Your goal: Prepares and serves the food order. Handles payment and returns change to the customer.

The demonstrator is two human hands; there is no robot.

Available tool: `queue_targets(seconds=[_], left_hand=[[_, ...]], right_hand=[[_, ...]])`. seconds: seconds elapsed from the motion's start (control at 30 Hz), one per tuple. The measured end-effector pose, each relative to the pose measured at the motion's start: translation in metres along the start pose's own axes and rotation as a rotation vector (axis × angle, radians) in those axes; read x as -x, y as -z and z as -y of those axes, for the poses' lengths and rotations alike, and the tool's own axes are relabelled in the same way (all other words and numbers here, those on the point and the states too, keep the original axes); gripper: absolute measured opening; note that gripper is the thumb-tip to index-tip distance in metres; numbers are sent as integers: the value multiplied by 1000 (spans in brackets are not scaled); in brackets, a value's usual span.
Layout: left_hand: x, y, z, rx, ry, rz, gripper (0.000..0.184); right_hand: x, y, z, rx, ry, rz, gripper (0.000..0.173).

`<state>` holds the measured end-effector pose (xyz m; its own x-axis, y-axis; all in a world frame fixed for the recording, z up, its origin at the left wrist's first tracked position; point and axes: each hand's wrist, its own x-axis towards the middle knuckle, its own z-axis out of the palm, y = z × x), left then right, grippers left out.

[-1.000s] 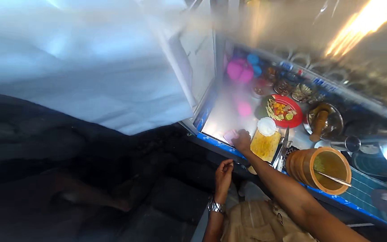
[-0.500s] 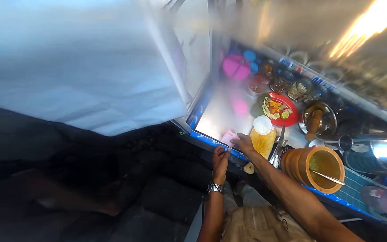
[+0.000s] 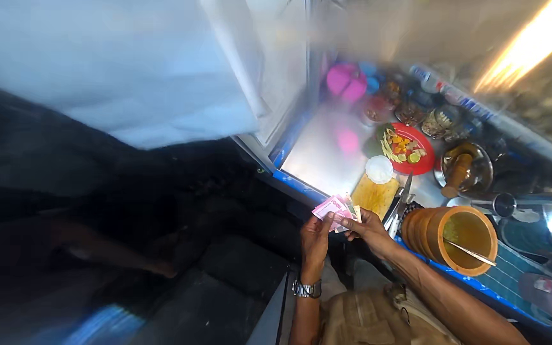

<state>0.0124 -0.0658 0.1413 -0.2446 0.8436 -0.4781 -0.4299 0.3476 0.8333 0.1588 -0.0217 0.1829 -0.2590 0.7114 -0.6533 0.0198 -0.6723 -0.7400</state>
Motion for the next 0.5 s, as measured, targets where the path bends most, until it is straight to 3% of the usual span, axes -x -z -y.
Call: queue_targets(seconds=[0.27, 0.37, 0.5], left_hand=[[74, 6, -13, -3, -47, -152, 16], [111, 3, -10, 25, -78, -242, 19], [167, 9, -11, -3, -160, -484, 20]], right_hand=[[54, 12, -5, 104, 150, 184, 17], [82, 24, 1, 114, 197, 234, 26], [107, 52, 2, 57, 314, 336, 33]])
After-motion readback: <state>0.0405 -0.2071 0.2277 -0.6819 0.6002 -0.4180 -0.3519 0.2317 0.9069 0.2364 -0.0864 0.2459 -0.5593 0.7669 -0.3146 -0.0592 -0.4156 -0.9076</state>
